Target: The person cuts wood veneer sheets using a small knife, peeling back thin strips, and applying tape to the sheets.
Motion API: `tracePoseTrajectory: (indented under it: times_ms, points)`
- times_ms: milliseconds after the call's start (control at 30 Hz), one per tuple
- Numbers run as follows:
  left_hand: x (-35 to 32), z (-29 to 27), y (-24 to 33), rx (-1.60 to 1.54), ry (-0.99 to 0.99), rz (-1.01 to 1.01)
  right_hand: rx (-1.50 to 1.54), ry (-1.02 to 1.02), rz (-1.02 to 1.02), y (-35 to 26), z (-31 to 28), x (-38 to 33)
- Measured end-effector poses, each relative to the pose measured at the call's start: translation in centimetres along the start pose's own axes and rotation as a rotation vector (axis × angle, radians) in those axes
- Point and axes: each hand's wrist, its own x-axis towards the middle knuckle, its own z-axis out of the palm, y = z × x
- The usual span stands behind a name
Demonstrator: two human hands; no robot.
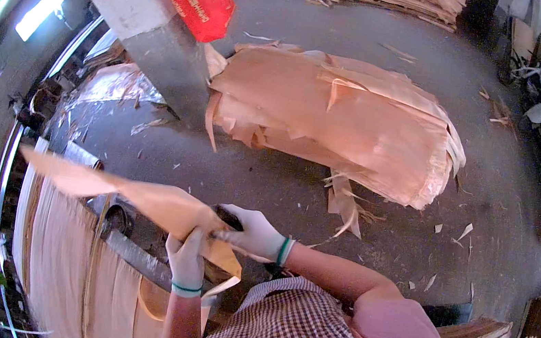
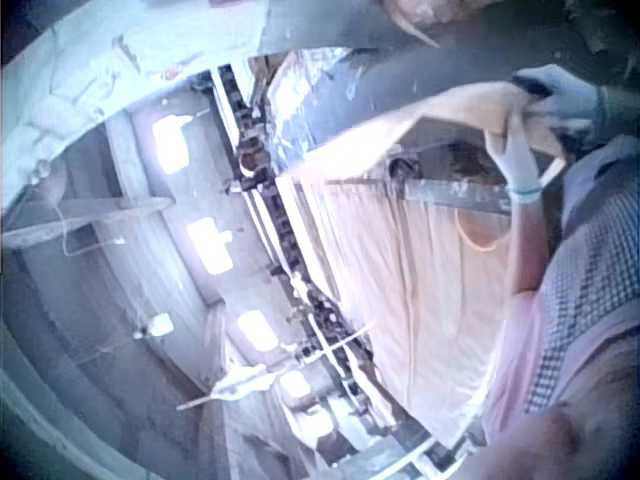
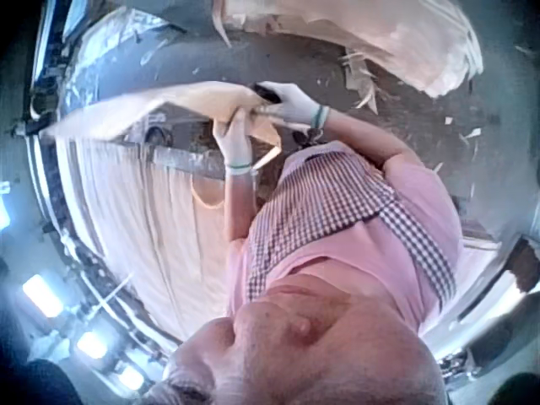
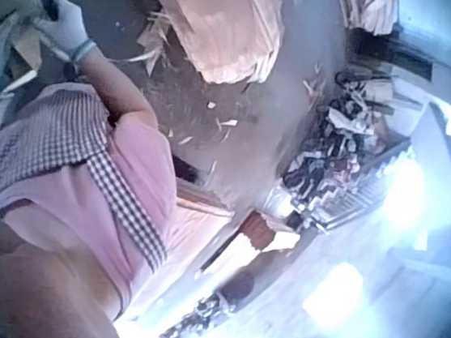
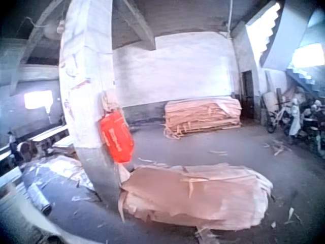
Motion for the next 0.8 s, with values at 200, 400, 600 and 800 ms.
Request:
tracePoseTrajectory:
  times_ms: [200,400,600,800]
  points:
    - [7.6,3.9,-2.5,0.123,-0.194,0.198,0.081,0.584,0.339,9.4,-9.5,8.4]
    - [6.2,-2.9,-9.7,-0.007,-0.147,-0.447,-0.364,0.756,0.579,20.2,-28.0,16.7]
    - [1.5,-4.3,-12.4,0.036,0.166,-0.776,-0.843,1.003,0.669,26.4,-48.1,23.6]
    - [-4.9,0.4,-16.6,-0.173,0.545,-0.673,-1.105,0.909,0.329,27.3,-47.4,29.5]
